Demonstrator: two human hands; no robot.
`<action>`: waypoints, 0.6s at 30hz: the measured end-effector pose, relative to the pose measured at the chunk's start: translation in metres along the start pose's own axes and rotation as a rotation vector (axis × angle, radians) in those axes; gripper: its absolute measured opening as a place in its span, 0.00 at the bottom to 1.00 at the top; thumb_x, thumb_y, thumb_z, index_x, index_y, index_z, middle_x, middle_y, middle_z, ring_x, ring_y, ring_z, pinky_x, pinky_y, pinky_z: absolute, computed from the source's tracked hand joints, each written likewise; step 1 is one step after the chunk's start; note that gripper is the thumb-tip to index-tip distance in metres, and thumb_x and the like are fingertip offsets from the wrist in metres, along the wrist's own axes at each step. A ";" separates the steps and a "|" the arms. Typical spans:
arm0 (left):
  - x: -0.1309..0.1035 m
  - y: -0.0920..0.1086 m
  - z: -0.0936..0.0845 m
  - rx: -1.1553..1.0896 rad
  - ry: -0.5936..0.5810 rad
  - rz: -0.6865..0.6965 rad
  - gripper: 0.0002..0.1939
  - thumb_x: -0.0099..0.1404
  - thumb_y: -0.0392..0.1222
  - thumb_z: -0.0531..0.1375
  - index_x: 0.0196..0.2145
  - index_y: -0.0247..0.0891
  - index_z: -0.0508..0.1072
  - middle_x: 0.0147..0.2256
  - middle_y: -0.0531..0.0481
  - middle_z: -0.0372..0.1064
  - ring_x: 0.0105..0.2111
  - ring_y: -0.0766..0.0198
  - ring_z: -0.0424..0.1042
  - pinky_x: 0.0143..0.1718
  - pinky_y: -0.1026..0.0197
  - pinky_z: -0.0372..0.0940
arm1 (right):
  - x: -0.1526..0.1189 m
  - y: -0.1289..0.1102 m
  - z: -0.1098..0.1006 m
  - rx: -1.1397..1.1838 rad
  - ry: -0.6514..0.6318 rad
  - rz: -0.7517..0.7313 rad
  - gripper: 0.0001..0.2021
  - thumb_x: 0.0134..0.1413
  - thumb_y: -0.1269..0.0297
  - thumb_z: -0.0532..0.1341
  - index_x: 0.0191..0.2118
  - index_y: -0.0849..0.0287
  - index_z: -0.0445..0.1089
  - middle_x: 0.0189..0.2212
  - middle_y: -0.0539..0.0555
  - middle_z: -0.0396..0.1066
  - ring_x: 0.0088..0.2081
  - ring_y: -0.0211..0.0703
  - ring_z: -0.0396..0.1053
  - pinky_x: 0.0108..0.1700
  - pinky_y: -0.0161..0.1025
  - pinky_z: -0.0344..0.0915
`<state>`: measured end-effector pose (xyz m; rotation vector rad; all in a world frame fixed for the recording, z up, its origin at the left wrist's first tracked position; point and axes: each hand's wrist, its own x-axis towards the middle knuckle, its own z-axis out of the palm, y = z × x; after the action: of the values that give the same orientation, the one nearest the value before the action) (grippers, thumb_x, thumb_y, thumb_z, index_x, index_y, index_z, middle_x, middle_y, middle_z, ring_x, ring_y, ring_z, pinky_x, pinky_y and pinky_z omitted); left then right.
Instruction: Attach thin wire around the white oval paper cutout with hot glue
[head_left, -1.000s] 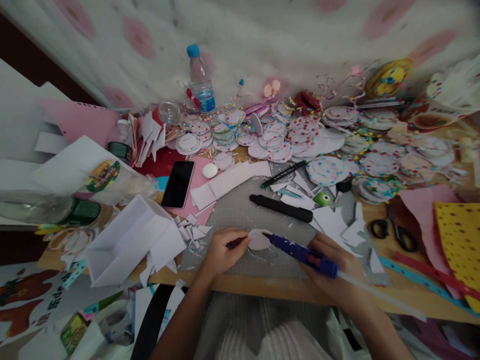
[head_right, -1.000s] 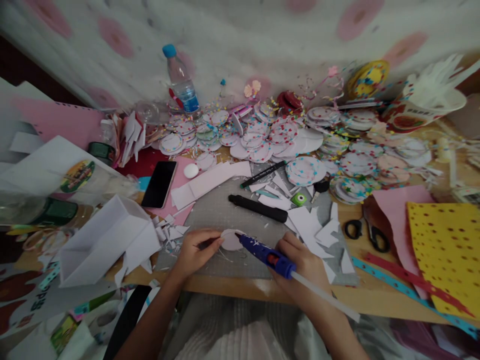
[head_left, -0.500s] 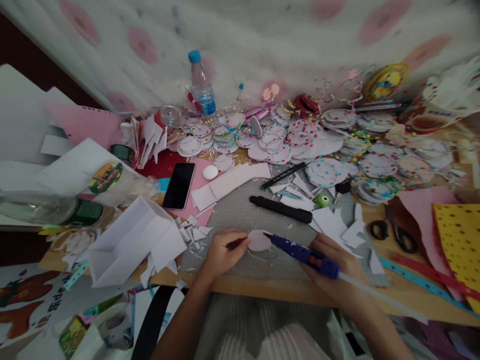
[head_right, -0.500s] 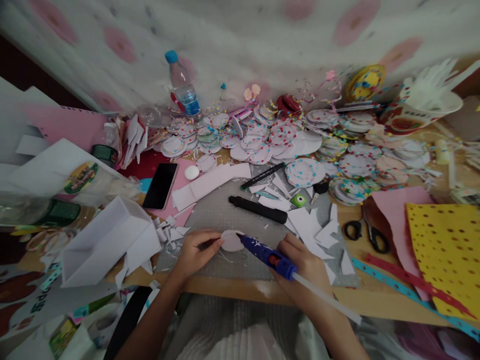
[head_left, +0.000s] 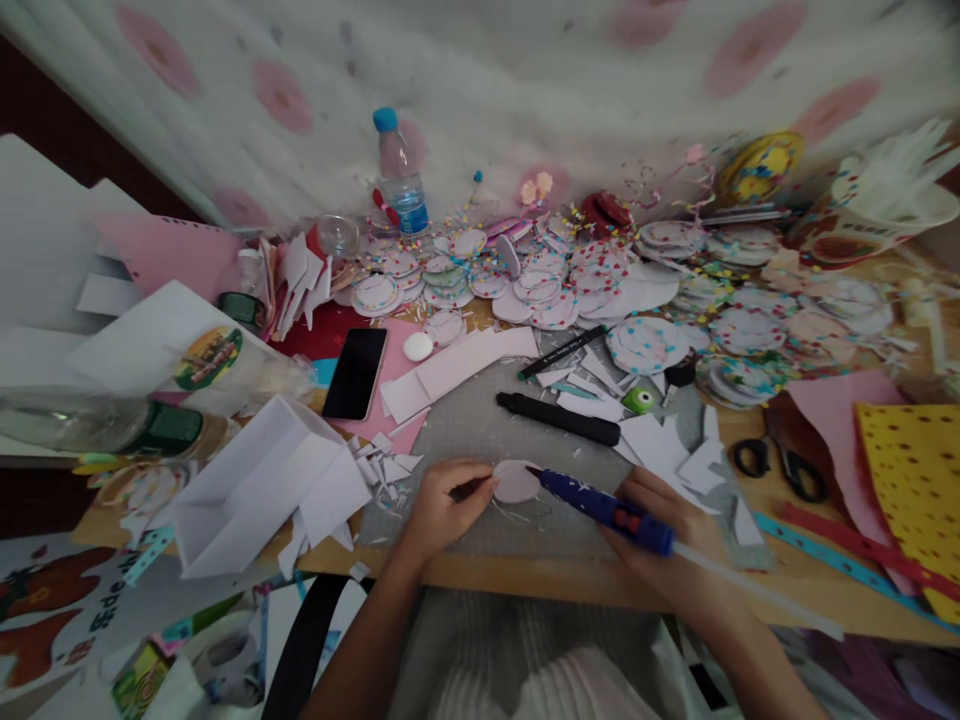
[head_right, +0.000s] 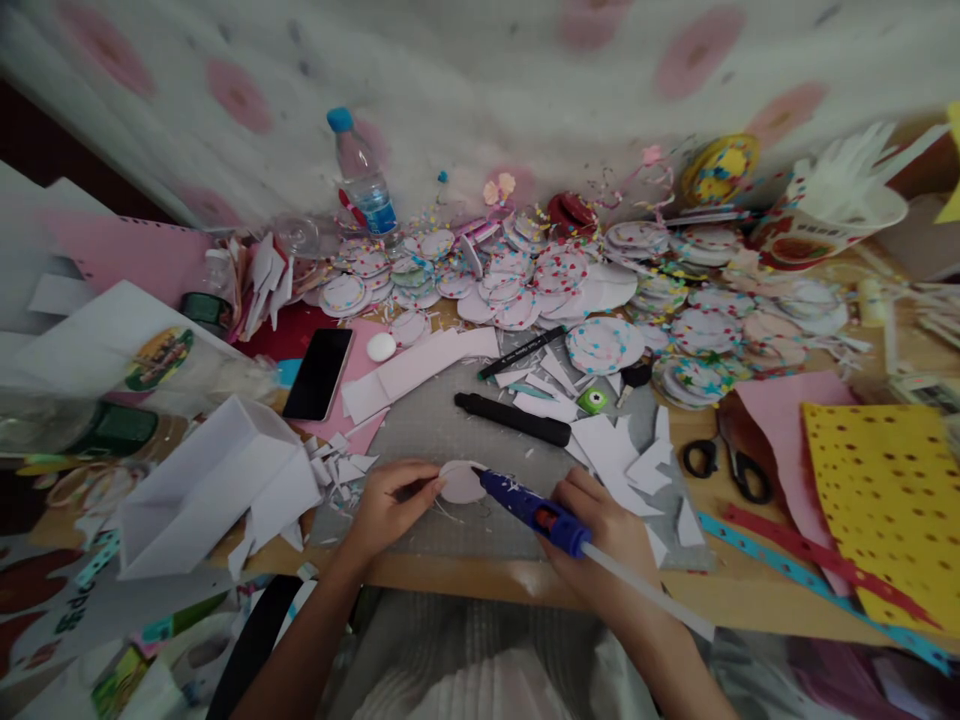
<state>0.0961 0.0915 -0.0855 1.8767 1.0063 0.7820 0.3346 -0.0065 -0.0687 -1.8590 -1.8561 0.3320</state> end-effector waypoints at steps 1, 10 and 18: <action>0.000 -0.001 0.000 0.000 0.000 0.000 0.06 0.62 0.38 0.60 0.30 0.35 0.77 0.25 0.48 0.73 0.24 0.67 0.69 0.24 0.68 0.61 | 0.000 0.000 0.000 0.007 -0.001 0.004 0.09 0.53 0.65 0.57 0.24 0.55 0.59 0.23 0.47 0.58 0.22 0.36 0.64 0.24 0.32 0.58; -0.001 -0.001 0.001 -0.004 -0.005 0.000 0.06 0.62 0.37 0.60 0.31 0.35 0.77 0.26 0.48 0.74 0.25 0.67 0.69 0.25 0.67 0.61 | -0.001 0.000 -0.001 -0.019 0.013 -0.021 0.09 0.53 0.64 0.57 0.23 0.55 0.58 0.23 0.47 0.58 0.22 0.36 0.64 0.22 0.32 0.57; -0.001 -0.003 0.001 0.001 -0.014 -0.009 0.06 0.62 0.38 0.60 0.31 0.35 0.77 0.26 0.48 0.74 0.25 0.67 0.70 0.25 0.67 0.61 | -0.004 0.003 0.001 -0.021 -0.001 -0.009 0.09 0.53 0.63 0.57 0.24 0.56 0.59 0.23 0.48 0.59 0.22 0.36 0.65 0.22 0.32 0.57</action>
<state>0.0954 0.0917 -0.0885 1.8751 1.0056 0.7621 0.3363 -0.0098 -0.0717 -1.8646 -1.8743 0.3111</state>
